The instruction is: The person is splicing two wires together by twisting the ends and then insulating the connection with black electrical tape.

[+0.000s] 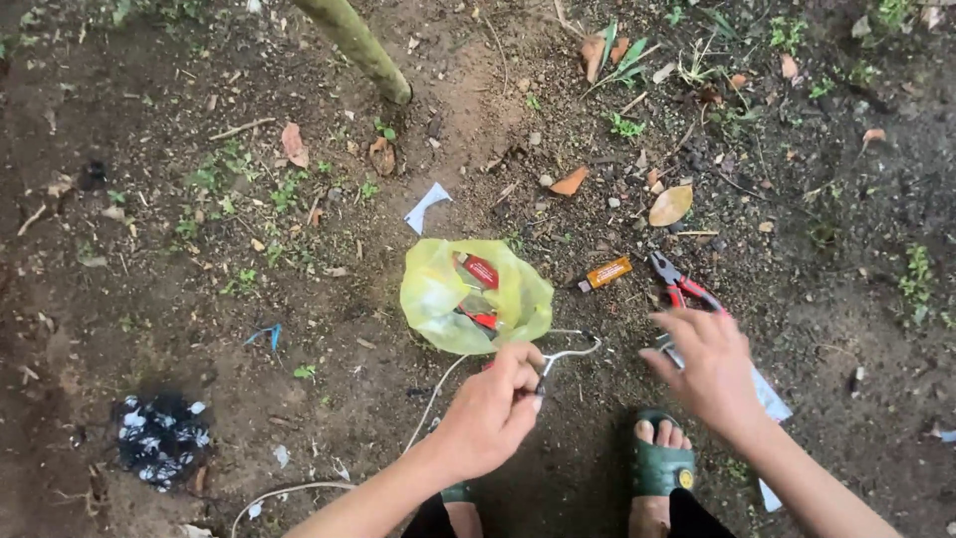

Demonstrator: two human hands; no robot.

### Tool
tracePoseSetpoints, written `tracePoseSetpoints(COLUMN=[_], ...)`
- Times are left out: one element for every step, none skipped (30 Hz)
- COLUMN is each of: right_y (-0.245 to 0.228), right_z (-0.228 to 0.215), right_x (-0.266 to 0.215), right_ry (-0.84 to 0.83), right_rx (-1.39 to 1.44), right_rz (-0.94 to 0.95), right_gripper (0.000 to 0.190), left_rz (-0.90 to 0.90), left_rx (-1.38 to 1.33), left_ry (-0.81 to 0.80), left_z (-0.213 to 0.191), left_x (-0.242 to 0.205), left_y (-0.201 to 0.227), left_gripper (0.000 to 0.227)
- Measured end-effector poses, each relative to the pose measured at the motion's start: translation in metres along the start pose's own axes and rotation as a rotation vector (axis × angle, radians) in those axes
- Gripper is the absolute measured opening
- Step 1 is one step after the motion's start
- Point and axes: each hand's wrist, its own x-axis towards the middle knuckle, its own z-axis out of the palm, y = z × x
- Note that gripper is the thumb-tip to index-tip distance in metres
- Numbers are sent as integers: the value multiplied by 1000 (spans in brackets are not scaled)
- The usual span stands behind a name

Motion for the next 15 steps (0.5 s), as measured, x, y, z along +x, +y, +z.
tracePoseSetpoints(right_y=[-26,-52,-79,-93,-108,-124,-127,-129,-130,-130,-130,-129,-130,-131,-131], right_z=[-26,-52,-79,-91,-102,-112,-109,-106,-103,-99,-96,-92,-88,-86,-83], right_x=[16,35,54,62,70,78,79,79,80,76,73,70,67,64,61], right_ry=[-1,-15,-31,-29,-94,-161,-163,-198,-235,-243,-238,-231,-237,-246,-255], right_rx=[-4,243,490,486,570,656,656,737,817,819,813,807,810,818,826], right_rz=[-3,-150,-298,-306,-393,-483,-493,-437,-380,-385,-318,-249,-253,-190,-128], right_gripper=[55,44,40,40,37,35,35,21,13,13,14,15,15,13,12], left_rz=[2,37,71,74,208,338,337,356,375,369,356,343,337,328,320], left_rx=[-4,57,118,118,113,109,110,124,138,135,127,121,119,144,169], left_ry=[3,-41,-84,-77,-10,59,69,88,108,114,137,157,161,145,130], left_z=[-3,-7,-12,-11,-11,-11,-15,-18,-22,-25,-29,-32,-35,-38,-41], left_x=[-2,-3,-5,-6,-8,-12,-16,-19,-22,-24,-25,-26,-27,-27,-27], left_y=[9,19,28,28,27,26,26,27,27,27,27,27,27,26,27], left_gripper=[25,24,22,22,22,24,24,24,24,24,24,23,23,21,19])
